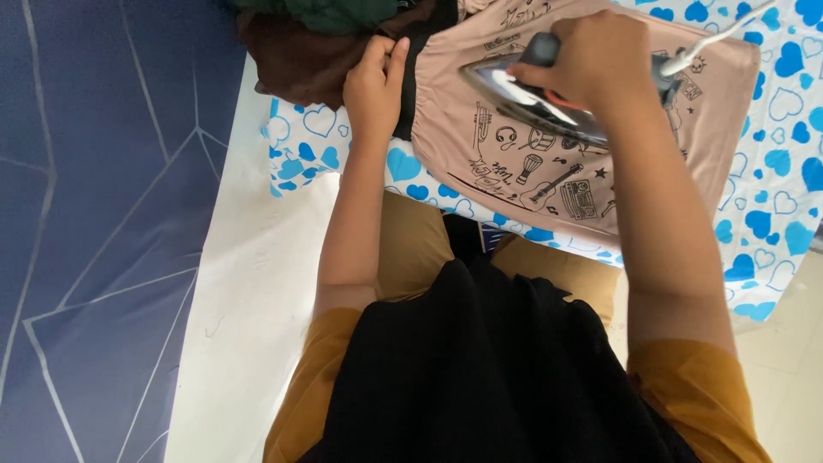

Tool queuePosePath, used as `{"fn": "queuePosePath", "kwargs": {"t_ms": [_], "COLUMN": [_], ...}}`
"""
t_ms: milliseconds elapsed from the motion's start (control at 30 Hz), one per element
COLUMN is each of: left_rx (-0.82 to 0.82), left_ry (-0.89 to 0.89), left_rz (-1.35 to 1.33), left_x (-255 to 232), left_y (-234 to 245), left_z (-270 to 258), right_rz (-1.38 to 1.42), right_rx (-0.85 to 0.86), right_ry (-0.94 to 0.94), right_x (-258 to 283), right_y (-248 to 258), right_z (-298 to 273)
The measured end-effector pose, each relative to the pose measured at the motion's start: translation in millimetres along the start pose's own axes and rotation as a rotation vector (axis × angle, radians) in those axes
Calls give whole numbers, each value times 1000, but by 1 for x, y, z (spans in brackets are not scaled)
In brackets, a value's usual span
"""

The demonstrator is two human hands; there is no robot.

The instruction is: A person uses an iron to remove wrinkles from a t-shirt on an ironing board.

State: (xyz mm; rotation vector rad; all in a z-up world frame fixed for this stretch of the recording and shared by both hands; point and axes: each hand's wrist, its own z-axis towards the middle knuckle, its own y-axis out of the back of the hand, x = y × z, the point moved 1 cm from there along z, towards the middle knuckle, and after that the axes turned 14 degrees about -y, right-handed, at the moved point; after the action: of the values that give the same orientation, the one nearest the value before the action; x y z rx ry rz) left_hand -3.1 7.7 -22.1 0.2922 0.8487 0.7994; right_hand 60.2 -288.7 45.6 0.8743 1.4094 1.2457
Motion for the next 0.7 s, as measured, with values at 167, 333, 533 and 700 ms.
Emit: {"fn": "queuePosePath", "kwargs": {"t_ms": [167,333,533,700], "left_rx": [90,251,248,269], "left_ry": [23,107,143,-37], "left_rz": [-86,-175,-104,-71], "left_x": [-9,-41,-33,-13], "left_y": [12,40,66,58], "left_z": [-1,-22,-55,-54], "right_rz": [-11,-133,-160,24], "right_rx": [-204,-238,-295,-75], "right_ry": [-107,-133,-122,10], "right_x": [-38,-57,-59,-75], "right_y": [-30,-40,-41,-15], "right_z": [-1,-3,-8,-19]}}
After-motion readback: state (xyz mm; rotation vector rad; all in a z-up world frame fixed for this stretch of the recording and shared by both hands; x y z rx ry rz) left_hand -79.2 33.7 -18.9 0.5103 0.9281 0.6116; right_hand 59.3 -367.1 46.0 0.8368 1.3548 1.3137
